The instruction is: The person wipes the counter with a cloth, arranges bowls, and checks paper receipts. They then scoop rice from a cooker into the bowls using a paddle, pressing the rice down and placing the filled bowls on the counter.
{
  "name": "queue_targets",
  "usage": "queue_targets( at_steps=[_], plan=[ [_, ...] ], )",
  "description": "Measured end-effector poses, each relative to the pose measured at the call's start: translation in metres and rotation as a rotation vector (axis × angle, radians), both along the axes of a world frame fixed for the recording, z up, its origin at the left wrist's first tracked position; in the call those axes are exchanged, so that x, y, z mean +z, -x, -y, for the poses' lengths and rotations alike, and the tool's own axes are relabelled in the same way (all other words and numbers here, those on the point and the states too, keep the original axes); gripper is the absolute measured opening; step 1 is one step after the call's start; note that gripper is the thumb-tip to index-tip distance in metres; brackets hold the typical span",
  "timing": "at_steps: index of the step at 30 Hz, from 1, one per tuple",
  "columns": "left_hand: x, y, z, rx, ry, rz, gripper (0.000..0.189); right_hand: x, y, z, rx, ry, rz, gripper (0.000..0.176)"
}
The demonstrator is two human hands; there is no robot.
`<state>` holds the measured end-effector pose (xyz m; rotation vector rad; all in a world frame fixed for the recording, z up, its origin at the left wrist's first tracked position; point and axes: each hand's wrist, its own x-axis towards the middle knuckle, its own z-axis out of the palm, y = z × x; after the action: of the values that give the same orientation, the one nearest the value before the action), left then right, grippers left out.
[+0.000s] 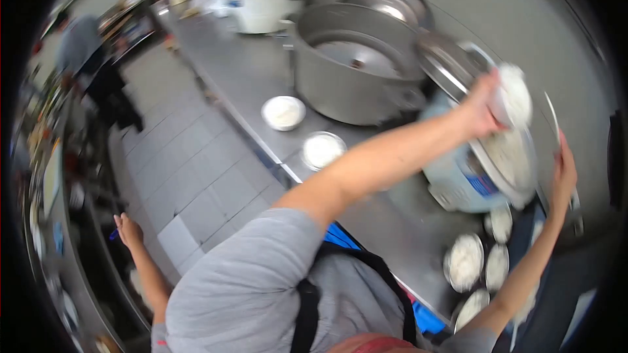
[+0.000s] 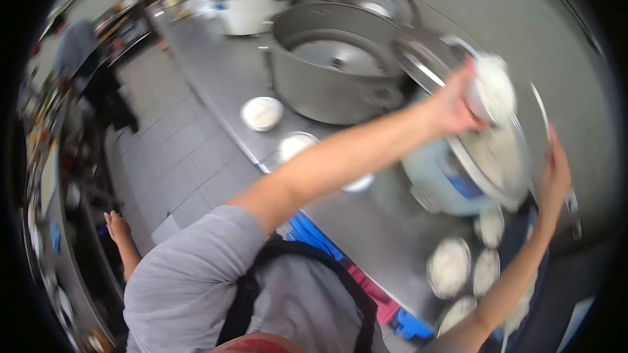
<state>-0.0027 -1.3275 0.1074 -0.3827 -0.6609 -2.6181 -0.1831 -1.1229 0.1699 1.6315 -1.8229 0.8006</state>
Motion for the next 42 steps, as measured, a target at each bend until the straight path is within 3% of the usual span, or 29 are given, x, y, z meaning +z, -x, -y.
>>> queue_targets(
  at_steps=[2,8,14,20,23,26,29,33,36,42],
  plan=[
    [0.003,0.000,-0.002,-0.004,-0.010,0.050,0.075,0.014,-0.019,-0.009,-0.164,-0.020,0.006,0.042],
    [0.012,0.035,-0.006,0.042,0.089,0.156,0.066,0.027,-0.024,-0.023,-0.254,-0.109,-0.213,0.053],
    [0.018,0.066,-0.023,0.109,0.107,0.206,0.061,0.006,0.013,-0.028,-0.300,-0.128,-0.587,0.057],
    [0.013,0.079,-0.022,0.096,0.070,0.195,0.062,-0.023,0.058,-0.041,-0.560,-0.319,-0.642,0.043],
    [0.014,0.075,-0.017,0.019,0.103,0.187,0.063,-0.032,0.061,-0.022,-0.455,-0.196,-0.009,0.039],
    [0.009,0.067,-0.012,-0.128,0.127,0.162,0.065,-0.025,0.028,0.003,-0.179,-0.219,0.666,0.036],
    [0.008,0.050,-0.018,-0.168,0.129,0.125,0.068,-0.039,0.026,0.020,0.045,-0.038,0.694,0.036],
    [0.010,0.018,-0.013,-0.130,0.101,0.194,0.058,-0.034,-0.001,0.029,0.012,0.005,0.296,0.031],
    [0.017,-0.031,-0.009,-0.015,0.141,0.251,0.051,-0.032,-0.045,0.039,0.182,0.152,-0.117,0.032],
    [0.005,-0.128,-0.004,0.091,0.139,0.229,0.048,0.002,-0.128,0.056,0.241,-0.024,-0.346,0.046]
  ],
)
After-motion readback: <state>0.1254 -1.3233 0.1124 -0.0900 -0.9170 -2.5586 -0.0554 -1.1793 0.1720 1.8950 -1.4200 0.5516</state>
